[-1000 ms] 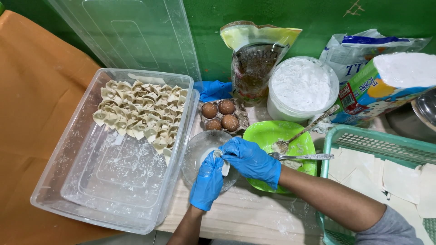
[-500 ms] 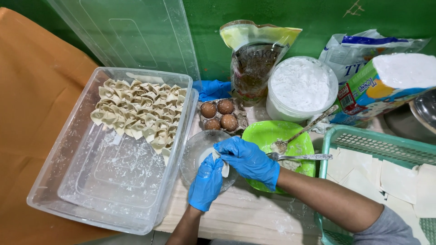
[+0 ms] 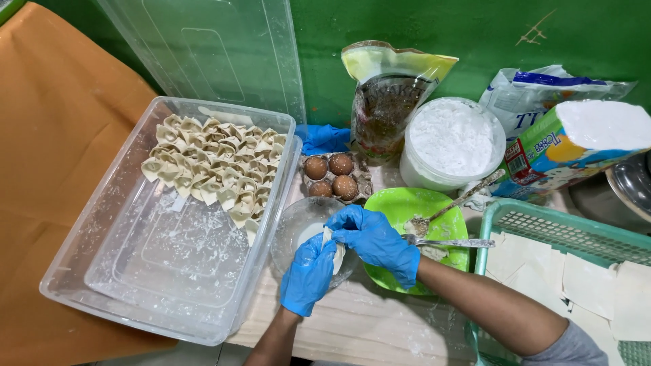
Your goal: The person is preparing dumplings by placing filling onto wrappers and folding them into shape.
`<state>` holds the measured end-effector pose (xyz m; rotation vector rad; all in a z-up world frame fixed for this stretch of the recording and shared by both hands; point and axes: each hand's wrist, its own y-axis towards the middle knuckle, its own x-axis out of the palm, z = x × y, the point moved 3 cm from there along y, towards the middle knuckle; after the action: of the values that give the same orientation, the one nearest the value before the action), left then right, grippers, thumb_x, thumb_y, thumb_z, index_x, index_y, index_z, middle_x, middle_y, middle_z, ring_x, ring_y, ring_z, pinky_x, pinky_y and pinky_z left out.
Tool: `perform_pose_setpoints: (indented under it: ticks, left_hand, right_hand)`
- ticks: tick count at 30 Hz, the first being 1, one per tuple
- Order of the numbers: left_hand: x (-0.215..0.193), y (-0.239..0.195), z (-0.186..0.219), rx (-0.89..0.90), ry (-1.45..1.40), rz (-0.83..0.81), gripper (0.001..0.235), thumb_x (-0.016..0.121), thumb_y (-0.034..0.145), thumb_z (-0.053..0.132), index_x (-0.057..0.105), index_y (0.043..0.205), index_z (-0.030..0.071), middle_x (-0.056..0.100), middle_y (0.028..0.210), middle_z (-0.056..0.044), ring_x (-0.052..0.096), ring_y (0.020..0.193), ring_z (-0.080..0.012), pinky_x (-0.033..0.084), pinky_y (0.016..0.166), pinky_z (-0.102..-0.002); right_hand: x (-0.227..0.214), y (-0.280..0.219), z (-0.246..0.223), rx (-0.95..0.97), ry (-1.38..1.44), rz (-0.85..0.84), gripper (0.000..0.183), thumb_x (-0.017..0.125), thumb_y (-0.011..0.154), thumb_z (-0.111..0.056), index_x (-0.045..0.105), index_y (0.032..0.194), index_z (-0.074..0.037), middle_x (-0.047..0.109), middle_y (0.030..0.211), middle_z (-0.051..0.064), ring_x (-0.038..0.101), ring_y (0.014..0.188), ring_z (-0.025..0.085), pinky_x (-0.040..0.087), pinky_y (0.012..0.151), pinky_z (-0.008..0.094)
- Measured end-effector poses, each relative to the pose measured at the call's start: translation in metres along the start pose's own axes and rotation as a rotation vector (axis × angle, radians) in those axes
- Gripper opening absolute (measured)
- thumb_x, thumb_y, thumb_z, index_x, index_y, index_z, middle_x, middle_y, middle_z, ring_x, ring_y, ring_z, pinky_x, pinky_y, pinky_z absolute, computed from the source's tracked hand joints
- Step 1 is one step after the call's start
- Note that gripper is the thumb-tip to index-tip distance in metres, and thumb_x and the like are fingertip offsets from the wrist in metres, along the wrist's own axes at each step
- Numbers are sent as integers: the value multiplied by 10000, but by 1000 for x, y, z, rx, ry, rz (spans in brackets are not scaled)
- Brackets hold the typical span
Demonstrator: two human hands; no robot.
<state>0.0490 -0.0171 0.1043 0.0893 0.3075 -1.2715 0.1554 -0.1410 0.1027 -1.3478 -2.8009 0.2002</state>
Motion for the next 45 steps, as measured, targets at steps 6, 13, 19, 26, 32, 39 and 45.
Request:
perform_pose_setpoints:
  ticks: [6, 13, 19, 26, 32, 39, 45]
  left_hand:
    - [11, 7, -80, 515, 435, 76, 412, 519, 1063, 214, 560, 1428, 27, 669, 1339, -158, 657, 1223, -303, 512, 1110, -375]
    - [5, 7, -10, 276, 457, 32, 364, 543, 1002, 214, 676, 1325, 115, 721, 1286, -109, 679, 1177, -260, 534, 1061, -371]
    - [-3, 1, 4, -332, -543, 70, 382, 638, 941, 229, 714, 1301, 128, 698, 1290, -71, 724, 924, -219, 591, 671, -317]
    - [-16, 1, -3, -340, -532, 95, 485, 719, 946, 330, 683, 1336, 44, 742, 1001, -229, 723, 854, -267, 603, 727, -389]
    - [-8, -4, 12, -104, -545, -34, 655, 665, 992, 304, 433, 1556, 67, 627, 1442, -104, 659, 1144, -128, 591, 857, -251]
    - [-72, -95, 94, 113, -80, -154, 742, 729, 941, 180, 380, 1595, 144, 449, 1625, -76, 451, 1445, -273, 429, 1181, -396]
    - [-162, -113, 120, 270, 135, -199, 633, 814, 862, 220, 604, 1454, 146, 626, 1489, -68, 595, 1355, -255, 518, 1088, -433]
  right_hand:
    - [3, -4, -25, -69, 76, -198, 496, 746, 888, -85, 590, 1353, -164, 731, 970, 97, 699, 903, 176, 602, 831, 316]
    - [-2, 4, -4, 119, 143, -115, 178, 795, 832, -19, 776, 1009, -19, 817, 1073, 143, 777, 983, 232, 666, 887, 350]
    - [-11, 7, -22, 33, 80, -44, 84, 749, 819, -44, 806, 880, -34, 835, 1024, 138, 795, 961, 230, 668, 863, 354]
    - [-3, -8, -51, -128, 146, -42, 306, 829, 807, 35, 768, 1106, 17, 782, 940, 100, 726, 820, 150, 632, 800, 306]
    - [-10, 3, -24, -185, -145, -36, 98, 870, 804, -49, 806, 859, -100, 694, 651, 5, 617, 573, 90, 569, 588, 222]
    - [-3, -2, -60, -9, 71, 116, 129, 817, 811, 81, 797, 928, 29, 805, 887, 143, 724, 741, 170, 668, 667, 340]
    - [38, 20, -135, -46, 214, 146, 197, 798, 838, 49, 773, 1033, 54, 801, 998, 134, 717, 796, 135, 659, 684, 304]
